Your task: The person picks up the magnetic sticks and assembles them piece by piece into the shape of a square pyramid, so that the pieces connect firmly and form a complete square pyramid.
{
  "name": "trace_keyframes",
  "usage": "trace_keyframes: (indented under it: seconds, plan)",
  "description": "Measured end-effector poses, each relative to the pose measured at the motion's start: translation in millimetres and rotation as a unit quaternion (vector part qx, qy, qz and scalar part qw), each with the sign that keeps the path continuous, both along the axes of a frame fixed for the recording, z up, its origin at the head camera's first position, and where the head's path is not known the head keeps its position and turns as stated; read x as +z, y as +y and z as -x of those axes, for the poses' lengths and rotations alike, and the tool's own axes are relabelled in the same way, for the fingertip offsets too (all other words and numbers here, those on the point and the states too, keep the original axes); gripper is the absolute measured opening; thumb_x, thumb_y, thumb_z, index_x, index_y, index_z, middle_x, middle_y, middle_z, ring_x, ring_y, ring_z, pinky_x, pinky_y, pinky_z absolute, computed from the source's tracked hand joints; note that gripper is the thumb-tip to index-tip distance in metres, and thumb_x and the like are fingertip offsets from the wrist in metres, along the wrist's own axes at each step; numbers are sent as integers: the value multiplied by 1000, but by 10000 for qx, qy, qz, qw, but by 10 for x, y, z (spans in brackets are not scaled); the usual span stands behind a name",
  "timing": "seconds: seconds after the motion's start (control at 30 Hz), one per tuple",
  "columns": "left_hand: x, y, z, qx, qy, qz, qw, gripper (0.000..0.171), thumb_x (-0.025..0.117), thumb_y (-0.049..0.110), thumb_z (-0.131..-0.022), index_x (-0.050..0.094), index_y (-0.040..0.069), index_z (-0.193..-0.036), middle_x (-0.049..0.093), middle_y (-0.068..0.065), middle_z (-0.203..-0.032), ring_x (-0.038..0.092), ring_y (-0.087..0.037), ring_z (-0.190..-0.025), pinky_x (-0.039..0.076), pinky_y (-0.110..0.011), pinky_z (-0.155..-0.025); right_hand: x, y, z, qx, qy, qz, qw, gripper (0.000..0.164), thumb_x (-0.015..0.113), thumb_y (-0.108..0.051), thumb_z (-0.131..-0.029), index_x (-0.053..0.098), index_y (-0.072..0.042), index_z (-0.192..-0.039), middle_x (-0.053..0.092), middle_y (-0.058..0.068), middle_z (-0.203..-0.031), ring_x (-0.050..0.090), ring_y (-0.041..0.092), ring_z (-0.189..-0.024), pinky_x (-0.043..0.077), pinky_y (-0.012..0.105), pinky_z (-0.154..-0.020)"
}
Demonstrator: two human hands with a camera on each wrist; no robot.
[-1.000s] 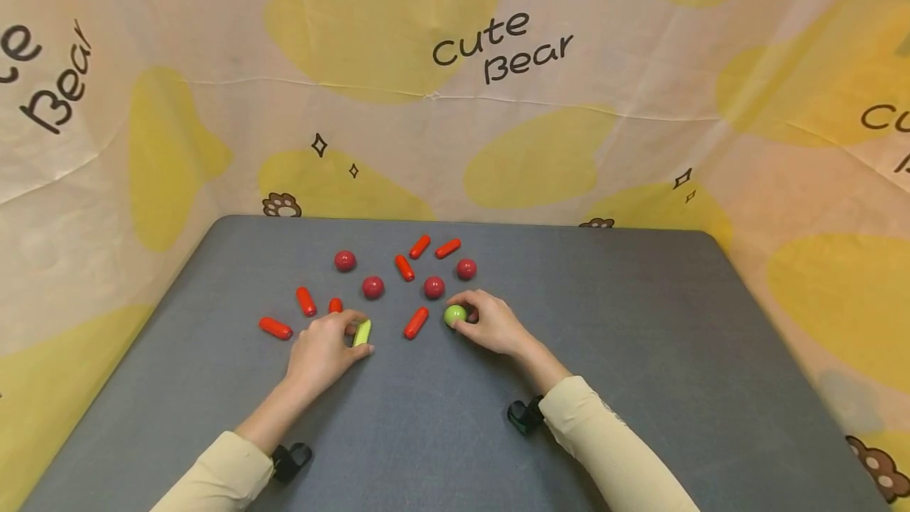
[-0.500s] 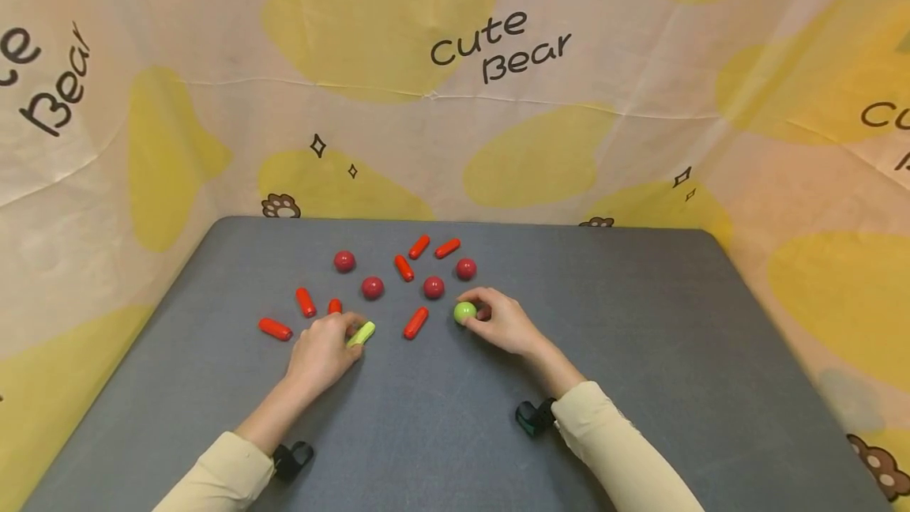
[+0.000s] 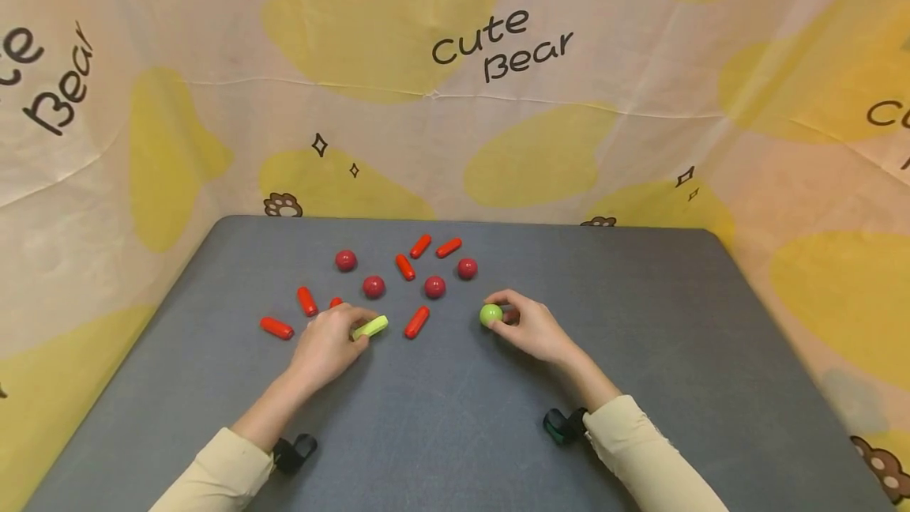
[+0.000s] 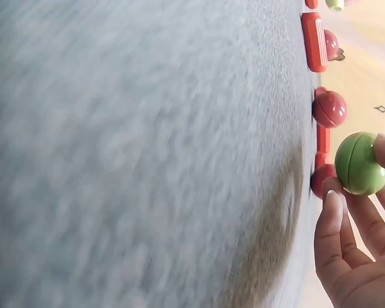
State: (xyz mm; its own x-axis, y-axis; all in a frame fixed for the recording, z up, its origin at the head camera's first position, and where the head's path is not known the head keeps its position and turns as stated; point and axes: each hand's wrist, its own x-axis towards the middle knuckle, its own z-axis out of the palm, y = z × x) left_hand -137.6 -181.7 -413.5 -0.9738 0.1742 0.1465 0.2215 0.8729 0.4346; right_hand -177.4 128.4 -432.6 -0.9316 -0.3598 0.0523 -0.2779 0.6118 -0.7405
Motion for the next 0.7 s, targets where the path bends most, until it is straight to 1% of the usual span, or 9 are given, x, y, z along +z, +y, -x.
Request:
trace_keyframes:
  seconds: [0.1, 0.2, 0.33, 0.5, 0.7]
  plan:
    - [23, 79, -3, -102, -51, -211, 9997, 28, 67, 1, -73, 71, 11, -98, 64, -4, -86, 51, -15, -66, 40, -30, -56, 18, 63, -30, -1, 14, 25, 10000, 31, 68, -18, -83, 60, -16, -113, 63, -1, -107, 60, 12, -84, 47, 28, -68]
    - [30, 182, -2, -230, -82, -465, 9986, 27, 67, 1, -74, 71, 12, -99, 63, -2, -86, 51, -15, -66, 41, -28, -57, 28, 109, -57, -10, 14, 59, 10000, 30, 67, -17, -83, 60, -16, -112, 63, -1, -107, 61, 13, -84, 47, 28, -68]
    - [13, 341, 29, -406, 26, -691, 9968, 27, 69, 1, -75, 71, 13, -99, 64, 0, -86, 52, -14, -66, 42, -26, -58, 20, 160, -85, 6, 23, 95, 10000, 30, 67, -16, -84, 59, -16, -113, 62, 0, -111, 62, 14, -87, 48, 28, -69]
    - [4, 537, 81, -567, 188, -883, 9943, 27, 70, 1, -74, 72, 14, -98, 65, 2, -86, 52, -12, -66, 41, -26, -59, -1, 208, -112, 27, 61, 77, 9999, 34, 66, -17, -85, 59, -13, -117, 63, 2, -109, 62, 13, -85, 47, 27, -67]
    - [-22, 742, 165, -697, 165, -1010, 9923, 28, 69, 0, -75, 72, 16, -97, 63, 4, -85, 52, -11, -67, 42, -26, -61, -23, 263, -132, -38, 78, -15, 10000, 34, 67, -18, -84, 60, -13, -117, 64, 2, -107, 62, 11, -84, 47, 27, -68]
